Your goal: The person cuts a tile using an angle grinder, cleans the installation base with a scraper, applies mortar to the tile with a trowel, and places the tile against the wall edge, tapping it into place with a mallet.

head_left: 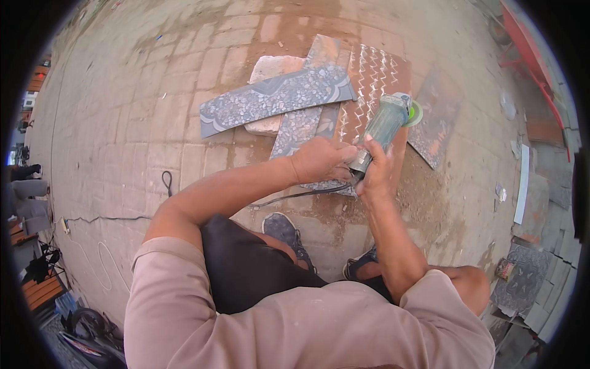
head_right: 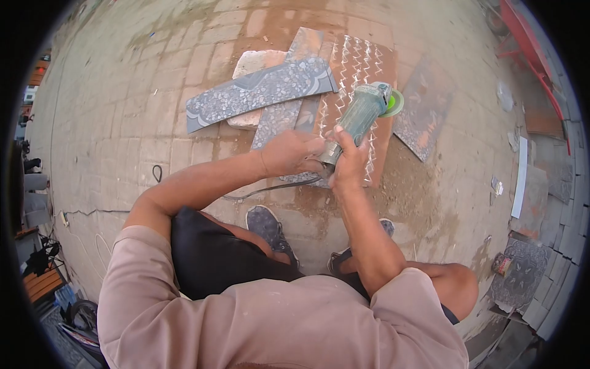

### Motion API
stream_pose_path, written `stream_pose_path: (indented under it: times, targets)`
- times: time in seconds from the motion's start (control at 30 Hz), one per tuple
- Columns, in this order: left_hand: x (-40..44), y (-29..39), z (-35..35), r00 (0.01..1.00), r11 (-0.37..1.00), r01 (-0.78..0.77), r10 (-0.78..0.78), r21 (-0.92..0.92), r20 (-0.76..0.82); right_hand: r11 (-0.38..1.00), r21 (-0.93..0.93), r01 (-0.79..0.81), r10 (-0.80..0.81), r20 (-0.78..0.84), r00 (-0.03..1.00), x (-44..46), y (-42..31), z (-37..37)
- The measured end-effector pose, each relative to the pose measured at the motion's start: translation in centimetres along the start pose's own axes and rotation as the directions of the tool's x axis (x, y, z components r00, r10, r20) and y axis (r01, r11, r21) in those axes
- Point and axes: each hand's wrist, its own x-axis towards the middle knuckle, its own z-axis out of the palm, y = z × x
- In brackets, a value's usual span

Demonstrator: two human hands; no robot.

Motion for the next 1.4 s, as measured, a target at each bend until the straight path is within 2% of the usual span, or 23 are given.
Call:
stream_pose_path:
  times: [0.07, 0.13, 0.2, 0.23, 0.27, 0.3, 0.33, 0.37, 0.4, 0.43, 0.5, 0.6, 0.7, 0.83, 0.93, 1.03, 1.1, 1.13, 1.17, 1.23, 1.3, 1.33, 1.4]
  targets:
    - [-0.2, -0.1, 0.1, 1.0, 1.0, -0.016, 0.016, -0.012, -0.015, 0.996, -0.066, 0.055, -0.057, -0.024, 0.998, -0.2, 0.5, 0.0]
    - [-0.4, -1.0, -0.3, 0.996, 0.998, -0.033, 0.028, 0.06, 0.085, 0.992, -0.104, 0.075, -0.082, -0.059, 0.995, -0.1, 0.7, 0.7]
    - [-1.6, -3.8, -1.6, 0.986, 0.991, 0.061, -0.079, 0.123, 0.147, 0.986, -0.143, 0.091, -0.106, -0.099, 0.989, -0.1, 0.3, 0.7]
    - [-2.5, -6.8, -2.1, 0.979, 0.963, 0.198, -0.204, 0.181, 0.016, 0.966, -0.256, 0.023, -0.057, -0.127, 0.99, 0.4, -0.2, 0.3]
    - [-3.4, -9.2, -2.9, 0.941, 0.917, 0.335, -0.317, 0.215, -0.116, 0.931, -0.361, -0.052, -0.009, -0.167, 0.986, 0.7, -0.6, -0.1]
    - [-3.7, -9.8, -4.5, 0.863, 0.762, 0.488, -0.493, 0.426, -0.109, 0.932, -0.359, -0.048, -0.016, -0.172, 0.985, 0.6, -0.9, -0.3]
    - [-3.9, -10.4, -6.4, 0.751, 0.537, 0.583, -0.643, 0.61, -0.151, 0.78, -0.623, 0.058, -0.178, -0.133, 0.975, 0.5, -1.2, -0.5]
    - [-4.3, -12.4, -7.9, 0.669, 0.509, 0.616, -0.741, 0.601, -0.058, 0.544, -0.827, 0.141, -0.316, -0.047, 0.948, 0.2, -1.5, -0.7]
    - [-4.8, -14.8, -9.2, 0.571, 0.473, 0.648, -0.82, 0.596, 0.031, 0.543, -0.826, 0.151, -0.321, -0.039, 0.946, 0.2, -1.2, -0.9]
    - [-6.0, -17.1, -9.5, 0.572, 0.47, 0.651, -0.82, 0.596, 0.02, 0.554, -0.818, 0.152, -0.288, -0.018, 0.957, 0.4, -0.4, -1.4]
    - [-7.2, -20.9, -9.2, 0.657, 0.62, 0.698, -0.754, 0.358, 0.027, 0.564, -0.81, 0.162, -0.266, 0.008, 0.964, 1.2, 1.7, -2.6]
    - [-6.1, -18.2, -9.9, 0.637, 0.589, 0.718, -0.771, 0.37, -0.009, 0.416, -0.86, 0.296, -0.367, 0.139, 0.92, 1.7, 3.4, -4.1]
    - [-5.2, -17.0, -10.4, 0.637, 0.577, 0.657, -0.769, 0.485, 0.052, 0.346, -0.909, 0.231, -0.323, 0.116, 0.939, 1.4, 3.3, -2.4]
    - [-5.8, -16.2, -10.2, 0.686, 0.586, 0.631, -0.727, 0.508, -0.013, 0.314, -0.935, 0.164, -0.247, 0.086, 0.965, 2.5, 3.8, -1.9]
    - [-6.6, -15.4, -10.0, 0.649, 0.575, 0.683, -0.761, 0.45, -0.011, 0.275, -0.943, 0.188, -0.285, 0.107, 0.952, 3.9, 4.9, -2.1]
    - [-9.4, -15.3, -10.9, 0.682, 0.628, 0.709, -0.726, 0.32, -0.087, 0.227, -0.95, 0.212, -0.288, 0.143, 0.947, 4.4, 4.6, -1.6]
    - [-11.1, -14.1, -12.6, 0.668, 0.612, 0.743, -0.702, 0.272, -0.246, 0.224, -0.948, 0.225, -0.256, 0.165, 0.952, 5.0, 4.5, -1.1]
    - [-11.8, -13.7, -13.5, 0.662, 0.604, 0.748, -0.71, 0.275, -0.242, 0.133, -0.961, 0.243, -0.251, 0.205, 0.946, 5.4, 4.6, -0.9]
    - [-12.5, -13.4, -14.3, 0.631, 0.582, 0.776, -0.707, 0.243, -0.32, 0.042, -0.964, 0.264, -0.243, 0.247, 0.938, 5.8, 4.6, -0.7]
    - [-13.6, -12.4, -15.7, 0.585, 0.551, 0.808, -0.708, 0.209, -0.396, 0.008, -0.967, 0.254, -0.219, 0.246, 0.944, 6.0, 4.2, 0.7]
    - [-14.3, -11.2, -17.1, 0.412, 0.496, 0.868, -0.735, -0.013, -0.539, -0.031, -0.969, 0.245, -0.195, 0.246, 0.949, 6.0, 4.5, 1.7]
    - [-14.6, -10.6, -17.8, 0.405, 0.488, 0.873, -0.74, -0.015, -0.537, -0.047, -0.977, 0.208, -0.18, 0.214, 0.96, 6.0, 4.6, 2.0]
    - [-14.2, -9.3, -19.5, 0.272, 0.529, 0.784, -0.762, -0.324, -0.588, -0.062, -0.984, 0.168, -0.166, 0.176, 0.97, 6.1, 5.2, 2.6]
